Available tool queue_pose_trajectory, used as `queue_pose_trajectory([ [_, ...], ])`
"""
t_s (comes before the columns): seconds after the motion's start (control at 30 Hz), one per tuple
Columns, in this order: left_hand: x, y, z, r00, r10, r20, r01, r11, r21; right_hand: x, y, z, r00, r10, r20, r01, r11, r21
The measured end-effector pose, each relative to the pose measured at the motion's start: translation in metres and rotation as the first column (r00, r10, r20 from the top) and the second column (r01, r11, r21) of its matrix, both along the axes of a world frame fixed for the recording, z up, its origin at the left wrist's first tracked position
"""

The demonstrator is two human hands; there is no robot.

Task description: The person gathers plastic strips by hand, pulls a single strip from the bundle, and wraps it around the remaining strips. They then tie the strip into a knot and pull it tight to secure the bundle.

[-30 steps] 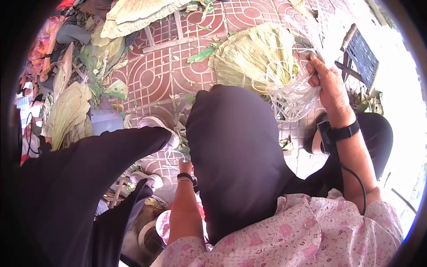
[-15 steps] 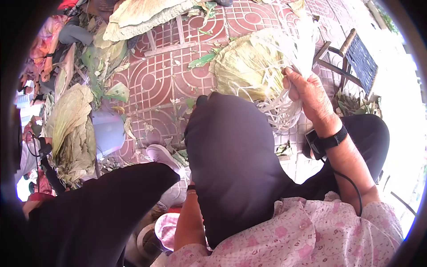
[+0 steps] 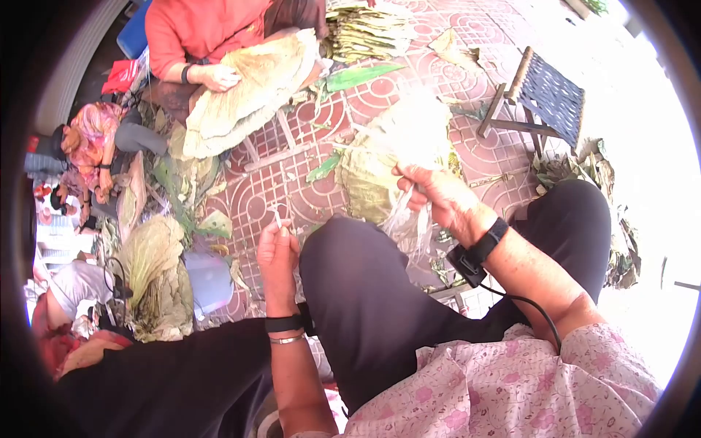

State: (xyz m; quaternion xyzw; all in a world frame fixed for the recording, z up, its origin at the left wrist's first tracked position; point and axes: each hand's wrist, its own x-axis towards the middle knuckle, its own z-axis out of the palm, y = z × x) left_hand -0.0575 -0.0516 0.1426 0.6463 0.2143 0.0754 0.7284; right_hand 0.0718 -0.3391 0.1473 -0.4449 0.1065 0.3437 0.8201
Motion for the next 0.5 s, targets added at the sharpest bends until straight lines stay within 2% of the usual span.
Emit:
queue_pose_trajectory([
  [0.1, 0.037, -0.026, 0.04, 0.966, -0.243, 0.087, 0.216, 0.945, 0.244, 0.004, -0.002, 0.001, 0.994, -0.054, -0.099, 0.058, 0.997, 0.042],
  [0.13, 0.043, -0.035, 0.059, 0.936, -0.35, 0.045, 0.324, 0.902, 0.285, 0.005, -0.003, 0.002, 0.992, -0.059, -0.11, 0.069, 0.993, 0.096],
  [0.17, 0.047, -0.043, 0.061, 0.918, -0.394, 0.047, 0.321, 0.808, 0.494, 0.005, -0.005, 0.004, 0.99, -0.061, -0.123, 0.079, 0.986, 0.15],
  [0.23, 0.052, -0.053, 0.076, 0.889, -0.458, -0.005, 0.318, 0.61, 0.726, 0.004, -0.004, 0.013, 0.991, -0.047, -0.128, 0.055, 0.997, 0.057],
  [0.27, 0.053, -0.057, 0.082, 0.858, -0.514, 0.0, 0.325, 0.542, 0.775, 0.007, -0.003, 0.013, 0.99, -0.008, -0.144, 0.01, 1.0, 0.01],
  [0.37, 0.054, -0.067, 0.098, 0.786, -0.618, -0.03, 0.317, 0.36, 0.878, 0.005, 0.002, 0.009, 0.991, 0.086, -0.098, -0.083, 0.996, 0.031],
  [0.47, 0.053, -0.077, 0.107, 0.778, -0.62, -0.105, 0.325, 0.254, 0.911, 0.007, 0.004, 0.01, 0.99, 0.046, -0.132, -0.027, 0.99, 0.141],
  [0.5, 0.054, -0.079, 0.108, 0.775, -0.62, -0.123, 0.331, 0.232, 0.915, 0.009, 0.001, 0.007, 0.989, 0.018, -0.147, 0.017, 0.972, 0.234],
])
